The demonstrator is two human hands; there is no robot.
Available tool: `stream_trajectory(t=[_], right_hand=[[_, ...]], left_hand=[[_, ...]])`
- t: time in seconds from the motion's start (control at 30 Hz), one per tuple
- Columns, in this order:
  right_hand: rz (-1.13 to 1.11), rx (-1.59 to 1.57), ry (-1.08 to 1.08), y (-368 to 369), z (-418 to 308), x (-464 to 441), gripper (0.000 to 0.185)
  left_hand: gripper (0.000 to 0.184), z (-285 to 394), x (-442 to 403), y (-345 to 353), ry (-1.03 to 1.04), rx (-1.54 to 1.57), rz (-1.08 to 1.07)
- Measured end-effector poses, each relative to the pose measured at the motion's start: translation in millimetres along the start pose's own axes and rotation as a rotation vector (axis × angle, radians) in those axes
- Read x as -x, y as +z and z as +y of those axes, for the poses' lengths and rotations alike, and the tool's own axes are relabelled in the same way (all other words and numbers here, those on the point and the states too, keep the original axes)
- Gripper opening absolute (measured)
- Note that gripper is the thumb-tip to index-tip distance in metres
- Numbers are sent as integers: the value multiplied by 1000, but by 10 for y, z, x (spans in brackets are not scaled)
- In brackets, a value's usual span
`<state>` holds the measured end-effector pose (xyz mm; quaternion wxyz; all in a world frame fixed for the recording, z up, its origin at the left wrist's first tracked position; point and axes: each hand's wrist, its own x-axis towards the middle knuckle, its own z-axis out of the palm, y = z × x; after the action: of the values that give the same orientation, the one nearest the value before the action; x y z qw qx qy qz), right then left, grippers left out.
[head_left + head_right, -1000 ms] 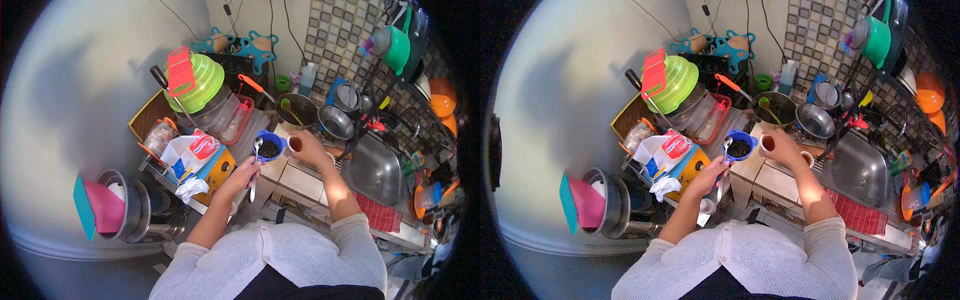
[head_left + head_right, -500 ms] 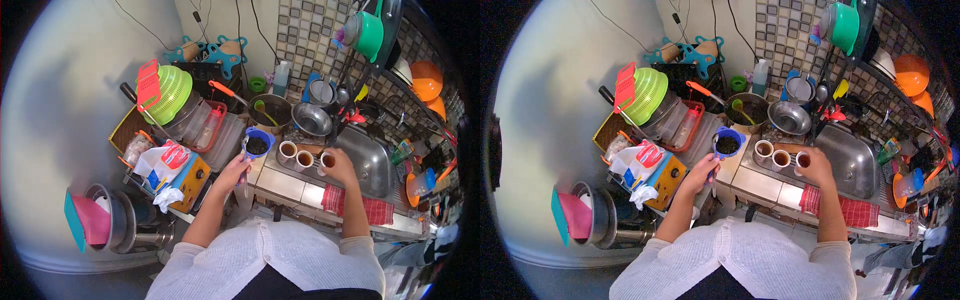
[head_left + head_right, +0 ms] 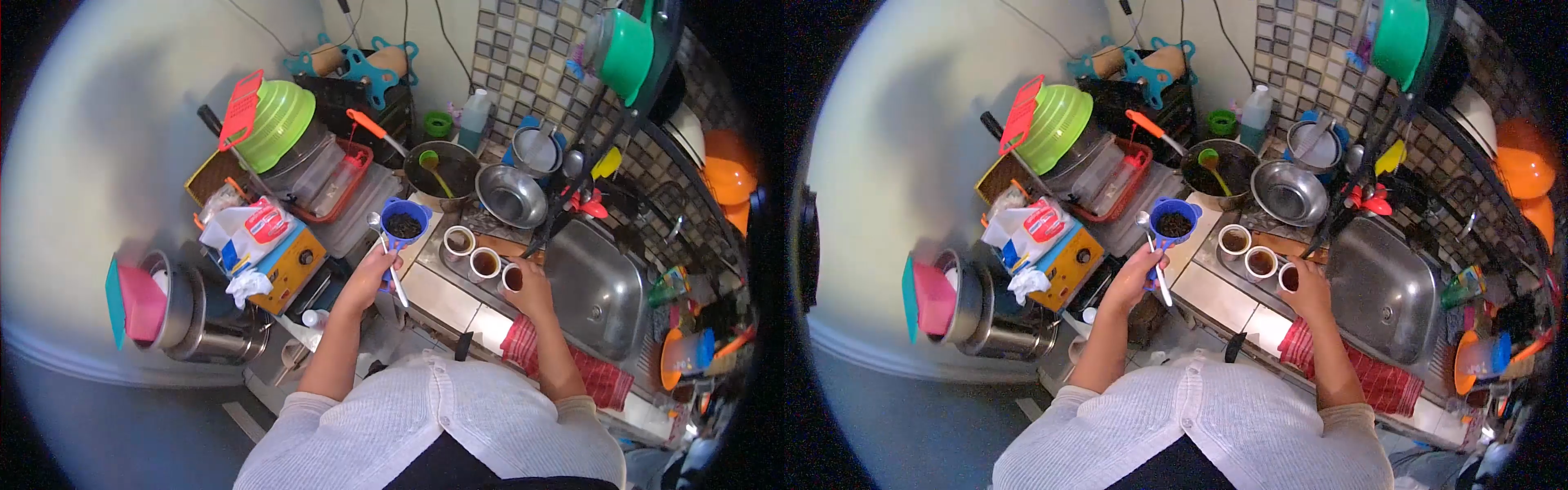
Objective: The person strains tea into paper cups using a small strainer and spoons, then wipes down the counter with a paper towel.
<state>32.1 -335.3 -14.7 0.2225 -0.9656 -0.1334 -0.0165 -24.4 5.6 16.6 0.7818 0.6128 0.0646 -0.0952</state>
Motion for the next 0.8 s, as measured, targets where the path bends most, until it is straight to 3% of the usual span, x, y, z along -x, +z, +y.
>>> stream_trajectory(t=[0.2, 0.27, 0.3, 0.33, 0.43, 0.47, 0.53, 0.6, 0.67, 0.8], right_hand=[[-142, -160, -117, -294, -45, 83, 75], [5, 258, -120, -383, -178, 97, 63], [77, 217, -213, -469, -285, 60, 50], [69, 214, -236, -442, -356, -14, 50], [52, -337, -475, -296, -676, -106, 44], [45, -339, -487, -222, -800, -86, 44], [-330, -524, -594, -68, -994, -62, 48], [-291, -429, -791, 92, -1140, -60, 52], [-375, -494, -786, 95, -1223, -25, 56], [-243, -479, -888, 253, -1233, 3, 62]], left_hand=[[22, -222, 117, 177, 4, 57, 63], [20, -268, 173, 235, 1, 68, 112], [21, -291, 194, 267, 16, 74, 121], [21, -313, 210, 300, 32, 77, 127], [23, -352, 222, 451, 31, 146, 122], [25, -365, 220, 520, 23, 179, 109], [25, -390, 223, 653, 56, 215, 108], [25, -371, 263, 735, 87, 240, 58], [24, -443, 259, 745, 56, 203, 127], [26, -619, 216, 799, 226, 219, 282]])
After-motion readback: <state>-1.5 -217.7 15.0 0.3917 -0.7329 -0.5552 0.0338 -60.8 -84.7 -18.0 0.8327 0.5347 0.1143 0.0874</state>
